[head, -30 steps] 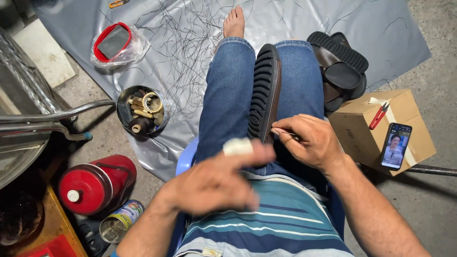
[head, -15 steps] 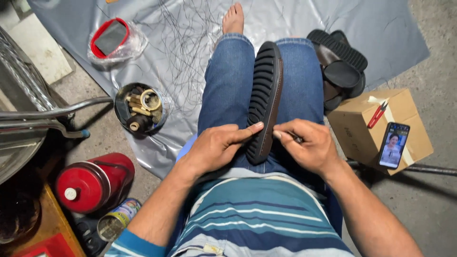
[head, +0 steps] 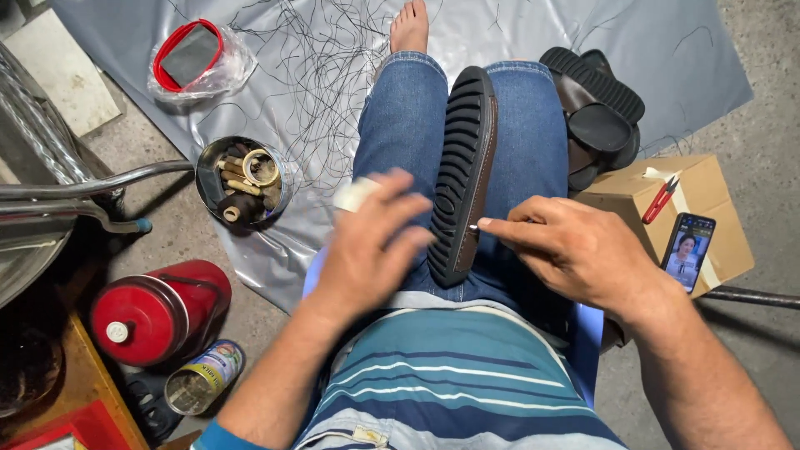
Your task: Hand-stitching the sole of a sandal to its upper part using a needle and thread.
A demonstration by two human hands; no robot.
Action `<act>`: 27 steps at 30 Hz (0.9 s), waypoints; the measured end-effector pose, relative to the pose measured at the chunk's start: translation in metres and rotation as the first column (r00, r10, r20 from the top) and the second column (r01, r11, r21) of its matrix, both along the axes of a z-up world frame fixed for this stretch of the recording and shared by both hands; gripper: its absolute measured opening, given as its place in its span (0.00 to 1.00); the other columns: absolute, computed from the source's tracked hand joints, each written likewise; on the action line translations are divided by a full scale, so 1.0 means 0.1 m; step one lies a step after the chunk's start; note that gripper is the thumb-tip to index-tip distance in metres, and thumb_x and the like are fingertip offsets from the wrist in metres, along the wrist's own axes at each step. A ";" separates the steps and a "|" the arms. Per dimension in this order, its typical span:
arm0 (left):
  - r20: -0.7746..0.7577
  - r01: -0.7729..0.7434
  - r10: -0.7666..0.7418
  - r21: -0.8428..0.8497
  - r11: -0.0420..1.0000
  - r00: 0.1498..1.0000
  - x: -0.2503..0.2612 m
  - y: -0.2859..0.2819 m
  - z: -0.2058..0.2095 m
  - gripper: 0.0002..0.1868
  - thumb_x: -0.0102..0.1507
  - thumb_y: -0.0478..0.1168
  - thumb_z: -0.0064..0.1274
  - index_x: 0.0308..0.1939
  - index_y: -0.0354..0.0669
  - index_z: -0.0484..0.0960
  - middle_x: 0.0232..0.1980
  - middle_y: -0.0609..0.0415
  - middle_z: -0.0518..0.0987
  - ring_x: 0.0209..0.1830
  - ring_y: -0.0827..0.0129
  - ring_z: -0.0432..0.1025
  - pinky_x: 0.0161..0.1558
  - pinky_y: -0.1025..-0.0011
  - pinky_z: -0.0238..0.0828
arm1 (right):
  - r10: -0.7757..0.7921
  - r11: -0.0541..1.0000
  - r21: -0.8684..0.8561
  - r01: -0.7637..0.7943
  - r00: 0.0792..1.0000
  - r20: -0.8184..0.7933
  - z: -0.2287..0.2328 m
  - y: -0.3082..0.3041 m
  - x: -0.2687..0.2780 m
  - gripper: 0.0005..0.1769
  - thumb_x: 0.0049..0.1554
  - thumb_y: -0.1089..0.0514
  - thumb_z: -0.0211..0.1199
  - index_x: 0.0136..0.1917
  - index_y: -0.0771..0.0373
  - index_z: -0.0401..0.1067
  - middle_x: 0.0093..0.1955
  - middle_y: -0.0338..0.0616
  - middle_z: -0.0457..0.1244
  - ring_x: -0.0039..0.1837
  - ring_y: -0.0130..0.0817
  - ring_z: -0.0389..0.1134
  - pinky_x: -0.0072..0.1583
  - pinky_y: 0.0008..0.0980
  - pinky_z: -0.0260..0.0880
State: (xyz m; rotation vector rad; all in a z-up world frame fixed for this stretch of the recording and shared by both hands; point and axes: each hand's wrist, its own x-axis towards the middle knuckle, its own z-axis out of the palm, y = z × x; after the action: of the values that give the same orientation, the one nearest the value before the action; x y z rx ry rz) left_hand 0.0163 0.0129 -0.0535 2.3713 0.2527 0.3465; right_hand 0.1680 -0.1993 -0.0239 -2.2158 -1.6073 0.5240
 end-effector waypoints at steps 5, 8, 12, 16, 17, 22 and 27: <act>0.001 0.157 -0.163 -0.275 0.949 0.987 -0.01 -0.36 0.00 0.22 0.58 0.45 0.52 0.55 0.46 0.68 0.53 0.47 0.69 0.52 0.59 0.68 0.50 0.65 0.69 | -0.002 0.998 -0.064 0.002 1.000 0.004 -0.05 0.04 0.02 0.25 0.48 0.59 0.57 0.59 0.40 0.67 0.45 0.32 0.60 0.44 0.32 0.63 0.34 0.32 0.64; -0.069 0.015 -0.043 -0.369 0.929 0.997 -0.02 -0.44 0.00 0.19 0.57 0.43 0.54 0.51 0.48 0.70 0.48 0.54 0.72 0.28 0.73 0.71 0.33 0.76 0.71 | -0.007 0.997 -0.078 0.008 1.000 0.007 -0.05 0.04 0.02 0.26 0.48 0.59 0.56 0.60 0.39 0.65 0.45 0.32 0.60 0.44 0.32 0.63 0.31 0.32 0.64; -0.011 -0.051 0.050 -0.352 0.934 0.999 -0.06 -0.49 -0.03 0.16 0.57 0.41 0.55 0.47 0.48 0.73 0.47 0.54 0.73 0.26 0.77 0.71 0.34 0.79 0.71 | -0.019 0.999 -0.048 0.018 1.000 -0.022 -0.06 0.05 0.00 0.27 0.48 0.60 0.55 0.60 0.39 0.65 0.43 0.33 0.60 0.43 0.32 0.62 0.33 0.32 0.64; 0.085 -0.056 0.087 -0.317 0.947 0.993 -0.06 -0.54 -0.07 0.15 0.57 0.38 0.56 0.47 0.43 0.75 0.47 0.51 0.75 0.46 0.67 0.72 0.47 0.75 0.72 | -0.058 0.996 -0.056 0.063 0.995 0.085 -0.06 0.07 -0.08 0.22 0.50 0.58 0.54 0.58 0.40 0.68 0.42 0.33 0.59 0.40 0.34 0.62 0.30 0.34 0.63; 0.084 -0.057 0.088 -0.318 0.946 0.993 -0.06 -0.55 -0.09 0.15 0.57 0.38 0.56 0.47 0.43 0.75 0.47 0.51 0.75 0.46 0.67 0.72 0.47 0.75 0.72 | -0.057 0.996 -0.058 0.062 0.995 0.084 -0.02 0.09 -0.12 0.22 0.50 0.58 0.54 0.58 0.40 0.68 0.42 0.33 0.59 0.40 0.34 0.62 0.30 0.34 0.63; 0.157 -0.047 0.084 -0.224 0.973 0.984 -0.07 -0.60 -0.20 0.14 0.58 0.38 0.55 0.47 0.44 0.76 0.47 0.51 0.76 0.45 0.67 0.74 0.47 0.75 0.73 | -0.060 0.950 -0.267 0.165 0.931 0.361 0.18 0.20 -0.32 0.23 0.49 0.52 0.54 0.59 0.41 0.67 0.40 0.31 0.57 0.37 0.35 0.60 0.26 0.35 0.67; 0.169 -0.072 0.116 -0.246 0.967 0.979 -0.10 -0.62 -0.30 0.14 0.58 0.37 0.57 0.47 0.47 0.77 0.49 0.54 0.76 0.44 0.70 0.75 0.45 0.78 0.75 | -0.058 0.972 -0.166 0.165 0.859 0.509 0.11 0.24 -0.42 0.17 0.51 0.53 0.54 0.55 0.43 0.70 0.36 0.29 0.55 0.34 0.31 0.57 0.25 0.29 0.60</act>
State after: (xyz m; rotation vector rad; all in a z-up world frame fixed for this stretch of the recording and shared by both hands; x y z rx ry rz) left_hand 0.0063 -0.0486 -0.0834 2.0802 0.3042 0.5439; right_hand 0.1258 -0.1752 -0.0125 -2.7523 -1.7027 0.0722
